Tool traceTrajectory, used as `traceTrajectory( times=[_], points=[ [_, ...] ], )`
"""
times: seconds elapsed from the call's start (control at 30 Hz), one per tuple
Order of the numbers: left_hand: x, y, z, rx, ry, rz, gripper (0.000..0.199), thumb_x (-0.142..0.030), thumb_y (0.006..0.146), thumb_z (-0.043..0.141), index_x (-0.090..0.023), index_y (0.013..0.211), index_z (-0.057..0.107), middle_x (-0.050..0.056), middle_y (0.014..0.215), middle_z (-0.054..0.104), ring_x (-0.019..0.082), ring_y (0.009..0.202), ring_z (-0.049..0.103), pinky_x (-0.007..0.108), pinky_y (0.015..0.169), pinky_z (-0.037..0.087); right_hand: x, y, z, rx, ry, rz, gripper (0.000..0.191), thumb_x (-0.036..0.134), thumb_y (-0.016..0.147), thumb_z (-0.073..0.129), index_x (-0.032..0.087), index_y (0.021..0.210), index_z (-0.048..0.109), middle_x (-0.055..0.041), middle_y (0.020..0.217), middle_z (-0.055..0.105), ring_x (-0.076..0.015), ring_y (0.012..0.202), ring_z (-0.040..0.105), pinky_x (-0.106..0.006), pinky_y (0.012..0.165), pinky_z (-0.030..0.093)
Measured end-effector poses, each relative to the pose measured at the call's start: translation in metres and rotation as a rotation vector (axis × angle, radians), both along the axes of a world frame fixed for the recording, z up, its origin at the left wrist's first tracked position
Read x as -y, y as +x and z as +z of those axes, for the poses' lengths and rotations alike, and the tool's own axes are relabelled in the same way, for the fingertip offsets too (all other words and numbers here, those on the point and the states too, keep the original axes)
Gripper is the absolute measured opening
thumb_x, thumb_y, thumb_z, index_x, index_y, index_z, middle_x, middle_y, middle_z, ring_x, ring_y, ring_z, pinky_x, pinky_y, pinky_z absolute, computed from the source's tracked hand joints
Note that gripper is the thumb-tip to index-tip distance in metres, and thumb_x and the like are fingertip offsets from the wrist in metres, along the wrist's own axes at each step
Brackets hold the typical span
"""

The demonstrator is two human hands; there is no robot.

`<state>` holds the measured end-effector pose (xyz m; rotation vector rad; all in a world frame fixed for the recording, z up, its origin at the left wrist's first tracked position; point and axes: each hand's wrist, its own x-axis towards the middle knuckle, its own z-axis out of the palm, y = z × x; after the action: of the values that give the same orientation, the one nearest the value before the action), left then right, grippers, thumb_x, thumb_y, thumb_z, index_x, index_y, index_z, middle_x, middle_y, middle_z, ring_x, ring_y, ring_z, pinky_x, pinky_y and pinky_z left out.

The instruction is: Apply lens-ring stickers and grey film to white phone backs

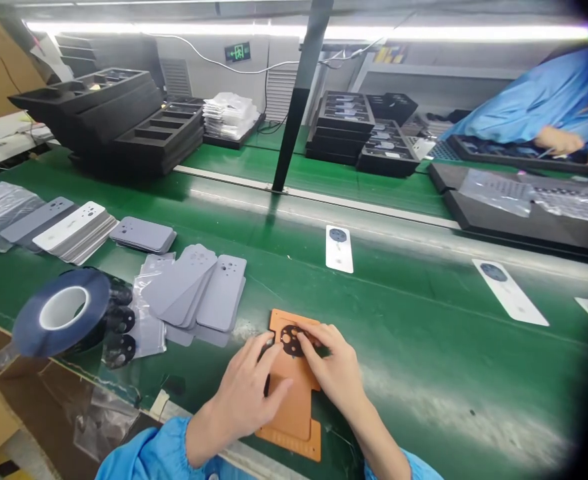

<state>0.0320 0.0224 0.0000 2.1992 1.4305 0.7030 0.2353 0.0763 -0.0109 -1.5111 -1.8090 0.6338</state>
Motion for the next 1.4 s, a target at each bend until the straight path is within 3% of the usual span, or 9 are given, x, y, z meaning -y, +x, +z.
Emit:
traceTrajectory(
  times=[0.23,0.47,1.0,1.4],
  points=[
    [-0.005,0.003,-0.002,-0.076,0.005,-0.033,0.059,-0.033,0.096,0.060,-0.015,0.151,0.045,0.020,0.141,0.056,0.035,0.123,0.060,0.051,0.100,0.056,0.001,0.000,-0.005,0.034,0.057,0.020,0.024,0.033,0.099,0.057,0.024,0.107,0.078,-0.0059,0.087,0.074,-0.0211,0.076,0.062,-0.036,0.071,0.054],
    [-0.006,0.006,0.000,-0.089,0.026,-0.016,0.055,-0.035,0.098,0.059,-0.015,0.147,0.049,0.020,0.138,0.058,0.034,0.118,0.061,0.050,0.097,0.057,0.002,-0.001,-0.009,0.070,0.162,-0.001,0.022,0.030,0.097,0.060,0.024,0.108,0.078,-0.0082,0.097,0.068,-0.0227,0.088,0.065,-0.039,0.079,0.056],
    [-0.007,0.005,-0.002,-0.151,0.029,-0.018,0.052,-0.031,0.099,0.056,-0.014,0.148,0.048,0.019,0.139,0.058,0.034,0.121,0.060,0.048,0.098,0.058,0.004,0.003,-0.008,0.273,0.226,0.054,0.024,0.027,0.100,0.057,0.023,0.108,0.079,-0.0101,0.105,0.063,-0.0216,0.085,0.061,-0.037,0.074,0.049],
    [-0.006,0.005,-0.002,-0.194,0.040,-0.048,0.047,-0.030,0.099,0.057,-0.013,0.143,0.052,0.019,0.139,0.059,0.033,0.120,0.060,0.049,0.098,0.058,0.006,0.014,-0.005,0.108,0.035,0.103,0.028,0.025,0.101,0.054,0.031,0.120,0.074,-0.0081,0.112,0.054,-0.0192,0.081,0.058,-0.041,0.080,0.055]
  ],
)
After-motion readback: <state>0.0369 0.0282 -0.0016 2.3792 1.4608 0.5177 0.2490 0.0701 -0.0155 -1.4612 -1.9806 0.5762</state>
